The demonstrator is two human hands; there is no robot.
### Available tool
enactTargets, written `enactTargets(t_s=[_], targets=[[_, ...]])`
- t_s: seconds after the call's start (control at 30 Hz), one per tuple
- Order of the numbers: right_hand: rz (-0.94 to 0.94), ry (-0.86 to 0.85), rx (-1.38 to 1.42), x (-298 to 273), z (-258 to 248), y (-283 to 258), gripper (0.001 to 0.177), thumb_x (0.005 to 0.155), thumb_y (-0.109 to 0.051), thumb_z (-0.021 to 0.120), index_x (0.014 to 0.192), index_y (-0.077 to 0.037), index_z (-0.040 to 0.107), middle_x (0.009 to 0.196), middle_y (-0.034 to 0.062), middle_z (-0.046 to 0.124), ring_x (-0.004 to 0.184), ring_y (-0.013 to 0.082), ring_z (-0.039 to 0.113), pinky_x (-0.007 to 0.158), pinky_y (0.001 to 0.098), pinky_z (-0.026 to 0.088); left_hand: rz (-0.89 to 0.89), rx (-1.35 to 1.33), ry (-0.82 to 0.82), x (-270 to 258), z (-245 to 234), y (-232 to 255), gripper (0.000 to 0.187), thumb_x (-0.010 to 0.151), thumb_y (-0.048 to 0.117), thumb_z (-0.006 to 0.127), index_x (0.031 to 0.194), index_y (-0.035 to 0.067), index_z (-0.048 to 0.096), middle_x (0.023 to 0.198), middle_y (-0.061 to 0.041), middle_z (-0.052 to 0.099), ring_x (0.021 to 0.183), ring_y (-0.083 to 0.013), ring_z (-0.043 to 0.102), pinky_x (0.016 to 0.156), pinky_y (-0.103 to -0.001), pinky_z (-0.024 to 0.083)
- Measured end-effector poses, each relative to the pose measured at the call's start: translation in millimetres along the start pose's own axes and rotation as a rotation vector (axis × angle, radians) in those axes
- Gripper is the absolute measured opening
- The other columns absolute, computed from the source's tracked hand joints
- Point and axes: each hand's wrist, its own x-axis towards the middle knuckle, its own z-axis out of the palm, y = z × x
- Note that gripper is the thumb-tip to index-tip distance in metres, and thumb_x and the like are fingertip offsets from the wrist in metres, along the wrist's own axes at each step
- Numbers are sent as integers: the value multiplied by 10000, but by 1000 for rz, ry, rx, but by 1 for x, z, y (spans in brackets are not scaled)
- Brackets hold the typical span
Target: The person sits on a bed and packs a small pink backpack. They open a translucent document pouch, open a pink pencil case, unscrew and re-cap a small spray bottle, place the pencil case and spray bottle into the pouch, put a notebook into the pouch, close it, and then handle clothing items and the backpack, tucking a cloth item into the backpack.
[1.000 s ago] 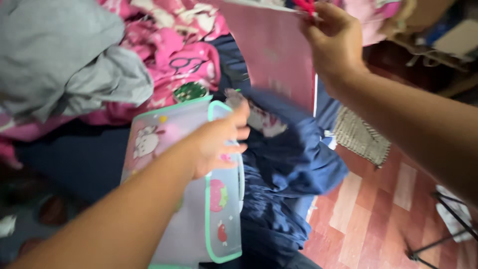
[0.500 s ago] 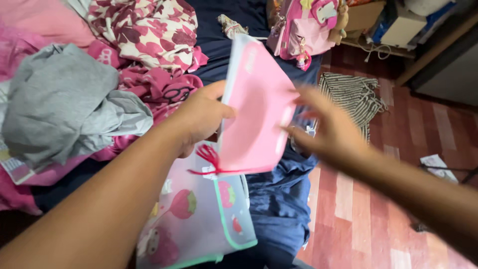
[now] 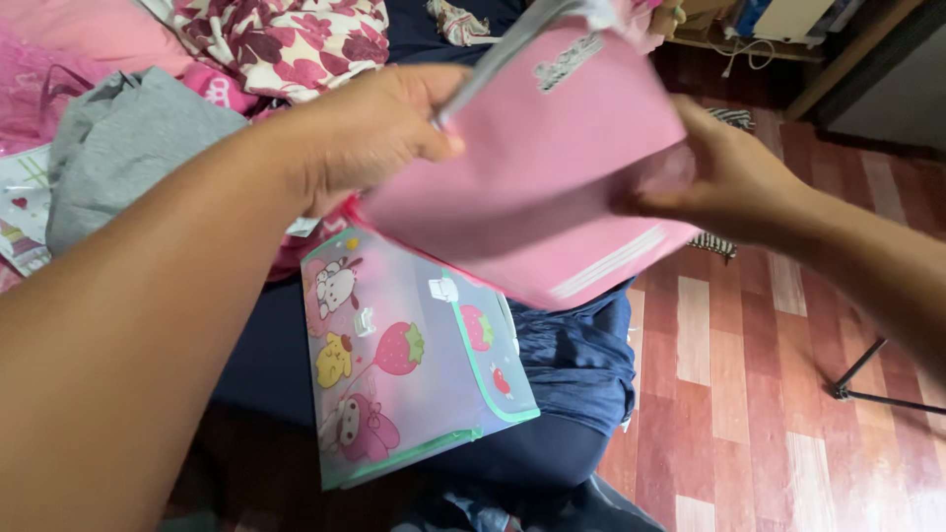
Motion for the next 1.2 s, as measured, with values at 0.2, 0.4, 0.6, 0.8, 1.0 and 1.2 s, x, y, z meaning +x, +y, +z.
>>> enactTargets(t_s=[0.2, 0.4, 0.6, 0.8, 1.0, 1.2], targets=[[305, -61, 496, -3, 60, -35, 437, 804, -274, 787, 1186, -67, 734, 1069, 107, 800, 957, 228, 758, 861, 382, 613, -99, 423, 818, 10, 34, -6, 719, 782, 402, 819, 1365, 36, 611, 1341, -206, 597, 1148, -333, 619, 918, -420, 502], [165, -54, 888, -31, 121, -68, 591, 823, -151, 721, 1361, -28, 510, 1279, 137, 631, 1082, 201, 686, 901, 372, 599, -445, -32, 536, 3, 126, -18, 699, 844, 600, 643, 1141, -31, 688, 1082, -220, 735, 971, -332, 733, 835, -483, 581], [110, -215, 1132, -32, 105, -80, 781, 874, -282, 776, 1501, -137, 334, 1429, 30, 532, 1212, 156, 637, 975, 396, 535, -378, -174, 562, -9, 103, -5, 561, 936, 507, 439, 1079, 27, 693, 889, -129, 741, 757, -300, 750, 668, -478, 600], [85, -227, 1107, -29, 73, -85, 777, 889, -313, 751, 1545, -168, 362, 1356, 51, 604, 1192, 169, 617, 961, 440, 523, -288, -151, 517, -3, 93, 16, 498, 947, 395, 438, 1029, -15, 708, 869, -145, 704, 728, -268, 658, 668, -450, 530], [523, -29, 1172, -33, 52, -53, 458, 863, -185, 650, 1285, -27, 570, 1106, 102, 671, 1043, 248, 661, 963, 450, 549, -388, -353, 579, -17, 74, -4, 487, 949, 416, 481, 1182, 31, 665, 1074, -83, 712, 932, -192, 653, 828, -405, 512], [828, 71, 1129, -28, 44, 1, 347, 943, -182, 579, 1214, 32, 622, 1168, 141, 695, 1098, 281, 665, 945, 454, 563, -316, -567, 578, -34, 57, 13, 520, 955, 417, 484, 1237, 13, 650, 1133, -104, 753, 983, -216, 725, 872, -396, 556]])
